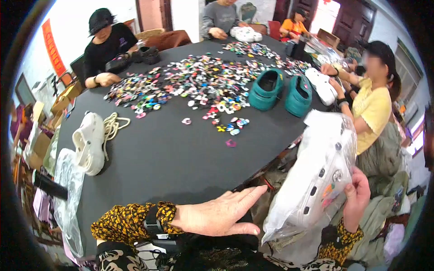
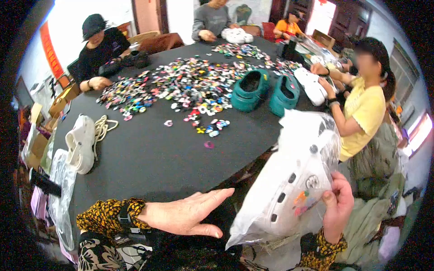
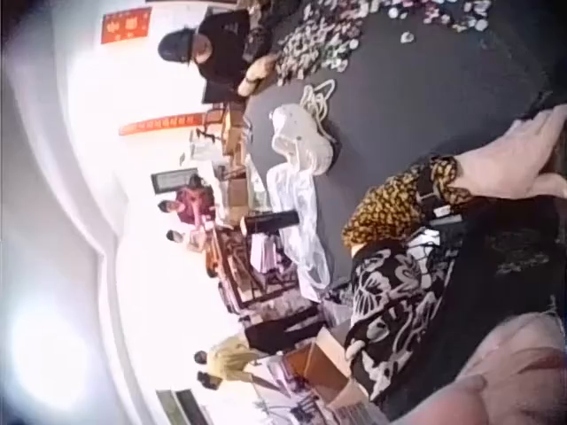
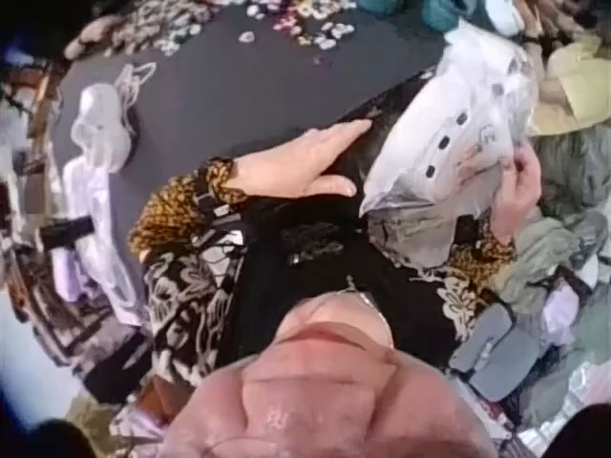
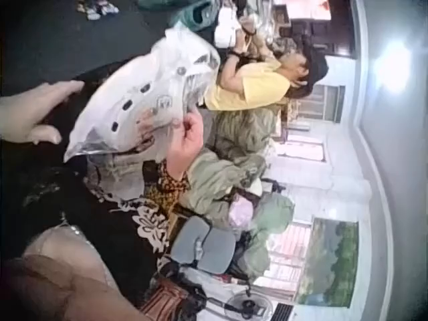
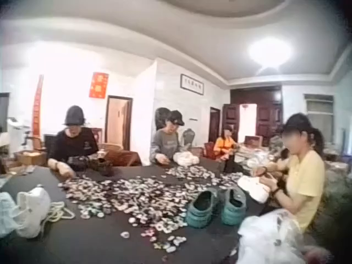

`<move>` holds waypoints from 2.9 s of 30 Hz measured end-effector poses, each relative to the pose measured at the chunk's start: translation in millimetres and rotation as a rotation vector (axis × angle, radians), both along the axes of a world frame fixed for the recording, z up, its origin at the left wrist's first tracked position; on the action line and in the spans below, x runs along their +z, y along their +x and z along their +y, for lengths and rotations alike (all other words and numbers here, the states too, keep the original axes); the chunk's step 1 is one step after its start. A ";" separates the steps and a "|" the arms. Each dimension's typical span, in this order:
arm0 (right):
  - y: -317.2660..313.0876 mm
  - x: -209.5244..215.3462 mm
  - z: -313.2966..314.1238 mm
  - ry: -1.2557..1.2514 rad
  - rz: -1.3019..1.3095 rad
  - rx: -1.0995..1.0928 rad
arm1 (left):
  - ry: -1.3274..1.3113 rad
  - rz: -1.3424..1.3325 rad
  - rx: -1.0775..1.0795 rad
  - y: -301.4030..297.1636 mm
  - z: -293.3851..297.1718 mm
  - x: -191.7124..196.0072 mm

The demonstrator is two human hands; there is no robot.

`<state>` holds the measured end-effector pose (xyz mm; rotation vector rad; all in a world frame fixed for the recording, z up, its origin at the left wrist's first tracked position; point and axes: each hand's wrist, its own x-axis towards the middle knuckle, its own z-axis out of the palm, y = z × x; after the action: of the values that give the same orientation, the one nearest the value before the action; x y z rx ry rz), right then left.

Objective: Attaching decorative charms to the holes of foam-clog style shoes.

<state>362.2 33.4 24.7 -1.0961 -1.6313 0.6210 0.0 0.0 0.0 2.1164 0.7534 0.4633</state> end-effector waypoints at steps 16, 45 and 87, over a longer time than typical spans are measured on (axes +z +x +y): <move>-295.5 52.0 62.6 -0.281 0.007 0.803 | -0.465 -1.045 0.946 -159.2 -83.1 9.6; -268.7 10.7 152.2 -0.527 0.321 0.897 | -0.082 -0.677 1.391 -255.8 -54.1 -33.8; -356.0 -6.5 127.8 0.068 -0.295 1.305 | -0.269 -0.149 1.403 -230.3 -101.2 -31.0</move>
<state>6.2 161.2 18.2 0.0959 -2.5205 1.2227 -230.3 -101.2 -31.0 0.9947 2.0035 1.1152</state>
